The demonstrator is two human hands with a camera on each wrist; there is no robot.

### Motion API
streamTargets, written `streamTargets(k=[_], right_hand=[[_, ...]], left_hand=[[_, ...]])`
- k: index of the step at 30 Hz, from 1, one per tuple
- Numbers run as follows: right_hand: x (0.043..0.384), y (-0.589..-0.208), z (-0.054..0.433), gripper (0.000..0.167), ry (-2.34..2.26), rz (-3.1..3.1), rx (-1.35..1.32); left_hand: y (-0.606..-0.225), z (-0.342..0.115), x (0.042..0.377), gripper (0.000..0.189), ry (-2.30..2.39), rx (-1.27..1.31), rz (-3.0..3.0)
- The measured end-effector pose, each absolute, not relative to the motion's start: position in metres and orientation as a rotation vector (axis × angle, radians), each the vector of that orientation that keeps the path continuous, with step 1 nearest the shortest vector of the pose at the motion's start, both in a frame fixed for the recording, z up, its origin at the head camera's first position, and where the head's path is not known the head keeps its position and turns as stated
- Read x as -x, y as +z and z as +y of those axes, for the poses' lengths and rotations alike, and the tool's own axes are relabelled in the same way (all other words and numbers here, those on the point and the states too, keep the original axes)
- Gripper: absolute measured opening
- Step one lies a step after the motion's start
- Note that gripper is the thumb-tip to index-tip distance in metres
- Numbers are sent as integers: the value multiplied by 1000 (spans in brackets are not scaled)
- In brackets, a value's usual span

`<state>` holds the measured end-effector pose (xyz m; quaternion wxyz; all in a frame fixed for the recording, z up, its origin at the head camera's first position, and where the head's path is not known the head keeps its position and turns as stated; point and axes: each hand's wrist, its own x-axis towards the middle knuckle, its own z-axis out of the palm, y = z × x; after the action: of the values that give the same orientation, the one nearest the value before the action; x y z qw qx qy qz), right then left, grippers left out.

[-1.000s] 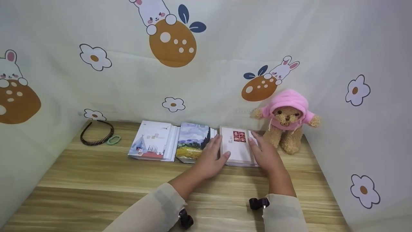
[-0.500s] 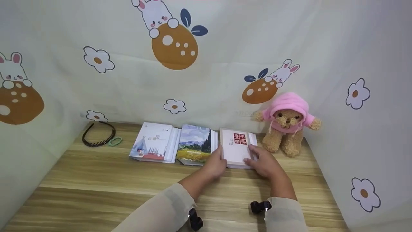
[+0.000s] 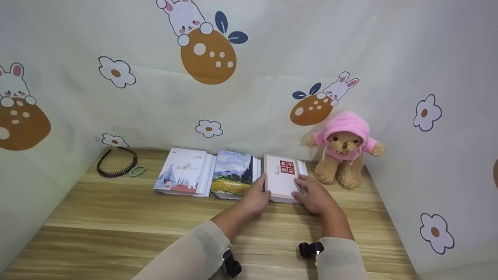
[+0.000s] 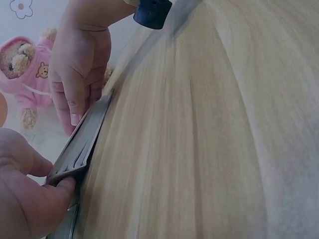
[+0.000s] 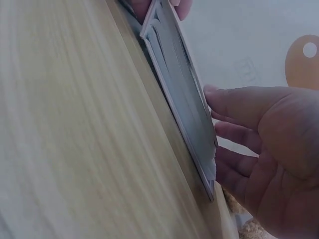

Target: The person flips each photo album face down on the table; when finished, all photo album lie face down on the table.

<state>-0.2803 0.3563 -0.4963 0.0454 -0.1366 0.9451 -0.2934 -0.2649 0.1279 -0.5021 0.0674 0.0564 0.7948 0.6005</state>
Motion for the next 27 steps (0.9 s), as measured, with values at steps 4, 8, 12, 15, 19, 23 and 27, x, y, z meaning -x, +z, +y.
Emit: streamTargets(k=[4, 8, 12, 15, 19, 23, 27], right_hand=[[281, -497, 348, 60, -918, 2861, 405], [280, -494, 341, 62, -950, 2848, 388], [278, -487, 336, 59, -1007, 2867, 411], [276, -480, 328, 57, -1098, 2869, 478], [273, -472, 318, 56, -1305, 2818, 466], [271, -465, 310, 53, -1526, 2722, 387], [267, -459, 303, 54, -1708, 2580, 359]], left_hand=[[-506, 120, 266, 73, 1925, -209, 2336], [-504, 114, 265, 70, 2038, -199, 2219], [-497, 116, 263, 65, 2108, -188, 2132], [-488, 118, 262, 59, 2165, -203, 2074], [-477, 119, 261, 54, 2206, -258, 2029], [-467, 120, 261, 50, 2228, -347, 2021], [-458, 121, 260, 50, 2201, -390, 2054]])
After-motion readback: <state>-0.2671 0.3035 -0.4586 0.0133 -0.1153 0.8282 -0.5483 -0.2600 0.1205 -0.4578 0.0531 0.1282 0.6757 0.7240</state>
